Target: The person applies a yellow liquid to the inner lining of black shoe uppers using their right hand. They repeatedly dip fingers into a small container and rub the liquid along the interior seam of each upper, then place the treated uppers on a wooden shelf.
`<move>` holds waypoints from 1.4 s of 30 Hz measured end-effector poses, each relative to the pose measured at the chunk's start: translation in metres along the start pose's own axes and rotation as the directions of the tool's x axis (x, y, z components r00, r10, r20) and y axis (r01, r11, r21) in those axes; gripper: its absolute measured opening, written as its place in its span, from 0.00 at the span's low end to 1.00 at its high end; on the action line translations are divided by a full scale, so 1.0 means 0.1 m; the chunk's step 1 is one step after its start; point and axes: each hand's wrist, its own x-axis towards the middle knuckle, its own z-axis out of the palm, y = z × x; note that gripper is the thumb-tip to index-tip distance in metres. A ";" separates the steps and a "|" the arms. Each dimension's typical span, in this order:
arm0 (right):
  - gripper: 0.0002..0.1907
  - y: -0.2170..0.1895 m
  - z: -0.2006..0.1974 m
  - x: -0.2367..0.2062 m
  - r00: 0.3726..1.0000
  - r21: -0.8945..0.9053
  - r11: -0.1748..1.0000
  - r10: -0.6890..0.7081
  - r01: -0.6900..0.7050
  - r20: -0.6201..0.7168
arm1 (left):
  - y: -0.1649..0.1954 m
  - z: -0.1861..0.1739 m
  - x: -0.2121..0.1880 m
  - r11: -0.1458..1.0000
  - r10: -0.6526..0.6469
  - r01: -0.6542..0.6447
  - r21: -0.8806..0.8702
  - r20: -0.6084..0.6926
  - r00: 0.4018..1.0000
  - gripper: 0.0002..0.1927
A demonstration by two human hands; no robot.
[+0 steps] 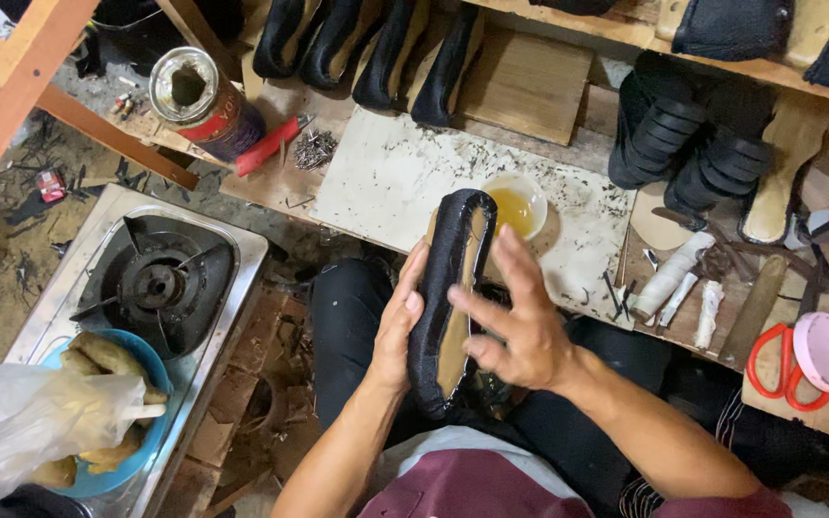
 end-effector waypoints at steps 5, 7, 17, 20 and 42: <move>0.25 0.18 -0.06 0.11 0.997 -0.219 0.975 0.034 -0.048 -0.065 | -0.01 0.07 -0.03 0.999 0.017 -0.019 0.041 0.044 0.999 0.47; 0.23 0.24 -0.13 0.12 0.996 -0.201 0.977 0.055 -0.068 -0.071 | 0.00 0.08 -0.04 0.999 0.021 -0.024 0.049 0.065 0.998 0.47; 0.12 -0.02 -0.13 0.08 0.969 -0.049 0.978 -0.207 0.202 -0.133 | 0.03 0.04 -0.03 0.997 0.007 -0.012 0.072 0.069 0.998 0.45; 0.17 0.21 -0.29 0.19 0.979 -0.223 0.975 -0.040 -0.005 -0.199 | 0.00 0.07 -0.07 0.996 0.005 -0.014 0.086 0.103 0.995 0.45; 0.16 0.08 -0.23 0.10 0.983 -0.267 0.959 -0.133 0.095 -0.125 | -0.06 0.05 -0.03 0.991 0.019 -0.030 0.127 0.088 0.996 0.41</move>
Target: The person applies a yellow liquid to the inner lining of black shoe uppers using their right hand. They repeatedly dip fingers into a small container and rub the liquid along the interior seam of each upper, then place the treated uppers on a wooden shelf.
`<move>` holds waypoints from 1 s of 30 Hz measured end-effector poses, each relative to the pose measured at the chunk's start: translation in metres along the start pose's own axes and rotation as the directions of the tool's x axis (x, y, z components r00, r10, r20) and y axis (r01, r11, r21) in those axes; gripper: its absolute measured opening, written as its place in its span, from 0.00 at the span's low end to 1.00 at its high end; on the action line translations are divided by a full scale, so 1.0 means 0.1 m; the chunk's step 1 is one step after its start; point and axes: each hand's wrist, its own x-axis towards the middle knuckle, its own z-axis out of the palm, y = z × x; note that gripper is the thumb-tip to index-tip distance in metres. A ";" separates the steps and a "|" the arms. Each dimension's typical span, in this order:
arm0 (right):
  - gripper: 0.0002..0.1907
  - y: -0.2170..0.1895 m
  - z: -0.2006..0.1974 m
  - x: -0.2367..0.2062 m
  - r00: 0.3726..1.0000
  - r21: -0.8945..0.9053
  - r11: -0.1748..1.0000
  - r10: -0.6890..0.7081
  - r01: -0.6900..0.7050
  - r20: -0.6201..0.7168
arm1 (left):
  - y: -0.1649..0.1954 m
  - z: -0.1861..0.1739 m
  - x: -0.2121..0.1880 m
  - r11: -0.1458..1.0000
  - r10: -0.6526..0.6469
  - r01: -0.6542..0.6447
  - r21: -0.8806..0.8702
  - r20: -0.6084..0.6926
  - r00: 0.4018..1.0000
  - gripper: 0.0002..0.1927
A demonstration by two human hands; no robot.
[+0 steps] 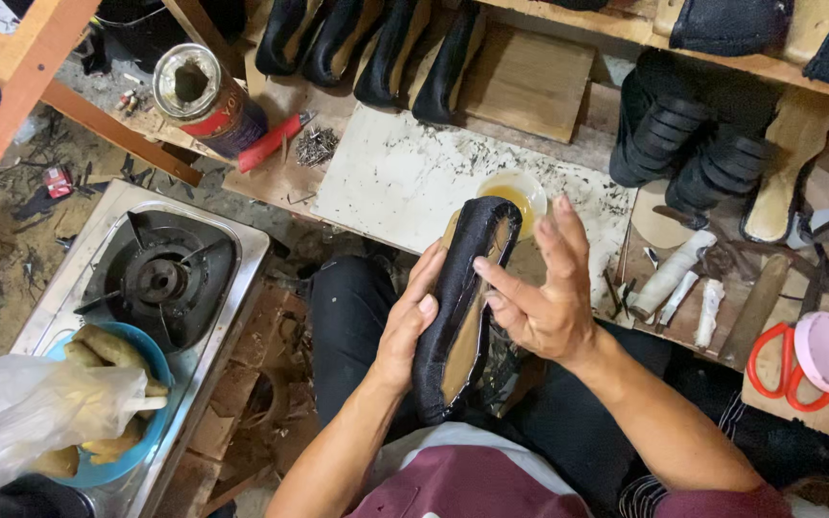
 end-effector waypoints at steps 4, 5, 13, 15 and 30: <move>0.13 -0.12 0.03 -0.04 0.996 0.032 0.997 -0.071 0.069 0.049 | -0.02 -0.04 0.02 0.998 0.011 -0.009 0.062 -0.025 1.000 0.40; 0.13 -0.14 0.04 -0.06 0.993 0.046 0.995 -0.093 0.090 0.073 | -0.02 -0.04 0.02 0.998 0.012 -0.010 0.062 -0.032 0.999 0.40; 0.14 -0.30 0.06 -0.09 0.994 0.083 0.994 -0.071 0.064 0.085 | -0.06 -0.03 0.02 0.998 0.034 -0.039 -0.048 -0.092 0.995 0.36; 0.14 -0.27 0.03 -0.10 0.995 0.093 0.995 -0.028 0.018 0.100 | -0.05 -0.01 0.01 0.974 -0.084 0.047 -0.221 -0.164 0.983 0.37; 0.26 0.73 0.26 0.23 0.564 -0.387 0.822 0.569 -0.418 0.599 | 0.01 -0.08 -0.12 0.978 -0.023 -0.015 -0.208 -0.179 0.984 0.45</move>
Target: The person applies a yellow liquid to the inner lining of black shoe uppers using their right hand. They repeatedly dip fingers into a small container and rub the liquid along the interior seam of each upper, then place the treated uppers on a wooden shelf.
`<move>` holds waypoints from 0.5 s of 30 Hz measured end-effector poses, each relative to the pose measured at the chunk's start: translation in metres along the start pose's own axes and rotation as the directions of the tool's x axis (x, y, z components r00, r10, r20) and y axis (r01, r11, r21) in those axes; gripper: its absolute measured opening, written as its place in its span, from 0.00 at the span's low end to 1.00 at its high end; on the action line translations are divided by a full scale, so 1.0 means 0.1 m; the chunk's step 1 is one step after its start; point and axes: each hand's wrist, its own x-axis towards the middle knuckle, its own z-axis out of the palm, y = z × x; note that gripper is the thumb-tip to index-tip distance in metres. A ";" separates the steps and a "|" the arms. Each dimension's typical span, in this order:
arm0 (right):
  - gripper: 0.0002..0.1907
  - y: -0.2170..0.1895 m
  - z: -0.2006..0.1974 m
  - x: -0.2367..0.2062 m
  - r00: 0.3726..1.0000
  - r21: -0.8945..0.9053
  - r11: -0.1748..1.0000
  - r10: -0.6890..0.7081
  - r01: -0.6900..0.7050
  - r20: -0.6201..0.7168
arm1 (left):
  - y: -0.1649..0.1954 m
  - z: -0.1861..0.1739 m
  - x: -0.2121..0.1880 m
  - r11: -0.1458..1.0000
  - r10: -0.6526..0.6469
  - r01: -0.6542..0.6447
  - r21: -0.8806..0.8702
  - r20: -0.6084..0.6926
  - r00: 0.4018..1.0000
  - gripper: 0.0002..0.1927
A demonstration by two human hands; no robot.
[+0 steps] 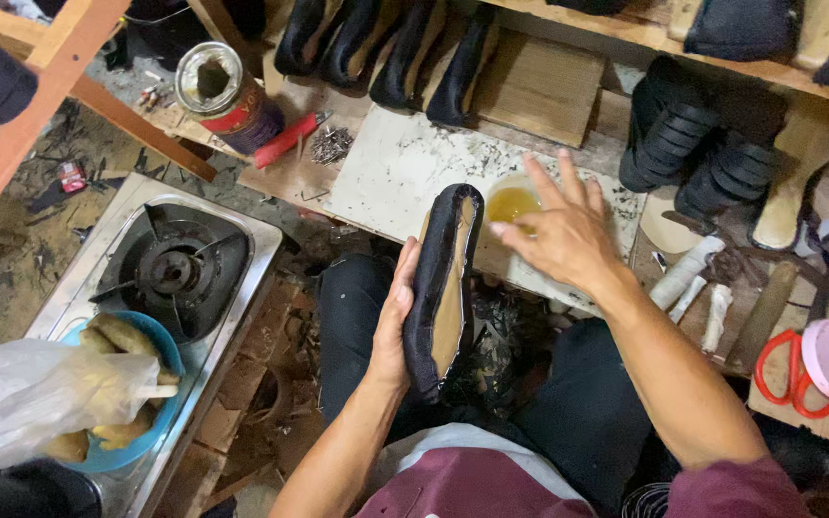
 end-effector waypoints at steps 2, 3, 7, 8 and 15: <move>0.27 0.07 0.03 -0.07 0.983 0.098 0.995 -0.009 0.027 -0.181 | 0.01 -0.03 0.01 0.998 0.032 -0.032 0.045 -0.002 0.999 0.45; 0.27 0.08 0.06 -0.12 0.983 0.176 0.984 -0.001 0.034 -0.186 | 0.01 -0.03 0.03 0.996 0.050 -0.050 0.073 -0.007 0.999 0.45; 0.25 -0.12 0.15 -0.44 0.937 0.492 0.830 -0.100 0.264 -0.334 | -0.01 0.01 0.09 0.998 0.044 -0.044 0.035 -0.005 0.999 0.45; 0.23 -0.24 0.17 -0.58 0.902 0.554 0.747 -0.143 0.368 -0.407 | -0.02 0.04 0.10 0.999 0.037 -0.037 0.020 0.002 0.999 0.45; 0.21 -0.70 0.29 -0.94 0.743 0.335 0.726 -0.354 0.601 -0.568 | -0.11 0.16 0.18 0.990 0.091 -0.098 0.104 0.076 0.993 0.42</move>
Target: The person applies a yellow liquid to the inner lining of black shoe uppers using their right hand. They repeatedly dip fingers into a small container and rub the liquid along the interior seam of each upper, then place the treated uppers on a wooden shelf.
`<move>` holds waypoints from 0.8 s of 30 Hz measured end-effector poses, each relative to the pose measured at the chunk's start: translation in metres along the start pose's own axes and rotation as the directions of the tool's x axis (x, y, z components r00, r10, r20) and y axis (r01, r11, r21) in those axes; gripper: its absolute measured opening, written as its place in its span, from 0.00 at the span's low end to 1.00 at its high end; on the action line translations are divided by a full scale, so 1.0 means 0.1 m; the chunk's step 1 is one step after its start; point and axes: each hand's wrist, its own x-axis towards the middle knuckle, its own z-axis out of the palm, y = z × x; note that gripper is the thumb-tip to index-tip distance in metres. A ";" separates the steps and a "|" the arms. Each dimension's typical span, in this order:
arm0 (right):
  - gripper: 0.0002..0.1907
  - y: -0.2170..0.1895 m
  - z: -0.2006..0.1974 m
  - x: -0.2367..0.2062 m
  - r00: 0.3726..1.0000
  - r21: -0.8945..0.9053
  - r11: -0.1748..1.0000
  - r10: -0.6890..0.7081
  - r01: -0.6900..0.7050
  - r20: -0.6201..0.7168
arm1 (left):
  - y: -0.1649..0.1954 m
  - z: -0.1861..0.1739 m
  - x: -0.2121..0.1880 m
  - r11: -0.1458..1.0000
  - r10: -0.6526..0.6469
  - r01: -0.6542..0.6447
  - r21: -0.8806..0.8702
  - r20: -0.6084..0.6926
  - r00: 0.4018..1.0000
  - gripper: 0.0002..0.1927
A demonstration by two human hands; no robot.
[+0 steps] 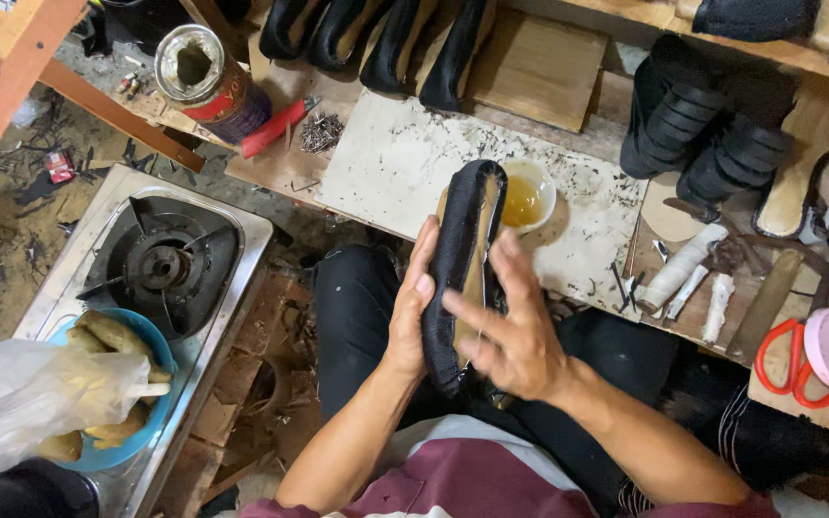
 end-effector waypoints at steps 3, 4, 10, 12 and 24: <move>0.20 0.04 0.00 0.04 0.992 -0.024 0.993 0.115 -0.117 -0.049 | 0.00 0.02 -0.01 1.000 0.002 -0.002 0.016 0.015 1.000 0.42; 0.19 0.04 -0.02 0.04 0.995 -0.042 0.995 0.084 -0.086 -0.045 | 0.00 0.03 -0.02 1.000 -0.007 0.007 0.000 0.015 1.000 0.42; 0.14 0.02 -0.10 0.08 0.984 -0.048 0.985 -0.167 0.164 -0.062 | 0.02 0.01 0.00 0.998 -0.031 0.031 0.054 -0.007 0.999 0.40; 0.14 0.04 -0.10 0.12 0.988 -0.062 0.991 -0.121 0.116 -0.092 | 0.02 0.01 -0.02 0.999 -0.046 0.046 0.006 0.001 0.999 0.39; 0.14 -0.07 -0.05 0.19 0.970 -0.137 0.963 -0.239 0.232 -0.035 | 0.03 -0.05 0.00 0.990 -0.135 0.132 -0.056 -0.042 0.990 0.37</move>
